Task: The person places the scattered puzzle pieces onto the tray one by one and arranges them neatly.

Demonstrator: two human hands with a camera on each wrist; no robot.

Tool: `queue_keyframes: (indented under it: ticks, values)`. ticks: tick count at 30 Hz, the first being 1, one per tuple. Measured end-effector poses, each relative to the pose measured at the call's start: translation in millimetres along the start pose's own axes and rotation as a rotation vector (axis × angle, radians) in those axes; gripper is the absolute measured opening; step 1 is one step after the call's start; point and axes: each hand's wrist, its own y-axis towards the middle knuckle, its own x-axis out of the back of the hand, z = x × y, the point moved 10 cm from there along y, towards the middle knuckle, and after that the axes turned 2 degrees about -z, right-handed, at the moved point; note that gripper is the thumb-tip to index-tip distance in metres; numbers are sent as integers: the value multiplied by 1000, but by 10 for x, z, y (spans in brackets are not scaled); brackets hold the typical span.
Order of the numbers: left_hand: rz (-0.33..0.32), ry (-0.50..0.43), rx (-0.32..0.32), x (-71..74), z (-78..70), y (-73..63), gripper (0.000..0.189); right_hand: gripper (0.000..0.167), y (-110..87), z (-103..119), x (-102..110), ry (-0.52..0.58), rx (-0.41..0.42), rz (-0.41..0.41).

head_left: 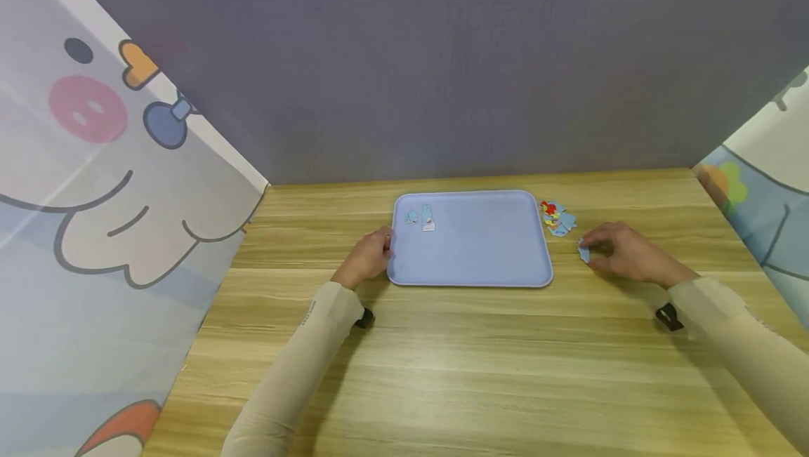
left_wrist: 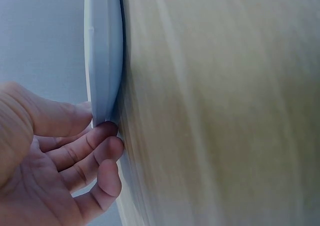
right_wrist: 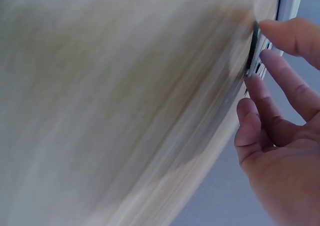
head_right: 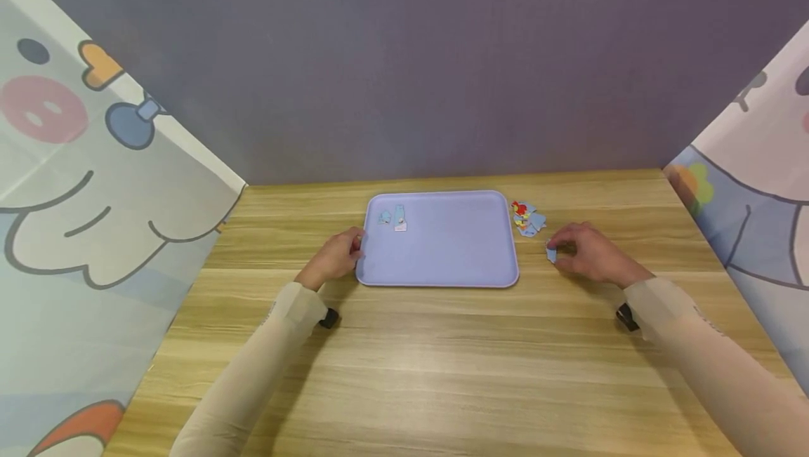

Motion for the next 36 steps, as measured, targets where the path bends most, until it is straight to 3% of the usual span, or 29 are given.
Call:
queue_keyframes:
  ticks: [5,12,22,36]
  values:
    - [5,-1,5,0,-6,-6,46,27,-4,1,56,-20,-36,-39]
    - [1,-7,0,4,4,-9,44,27,56,133,147,-31,-11,-76]
    - [-2,0,-8,-1,2,-2,44,29,234,475,196,-43,129,-167]
    - [-7,2,-7,-4,9,0,43,24,651,819,-17,20,153,-108]
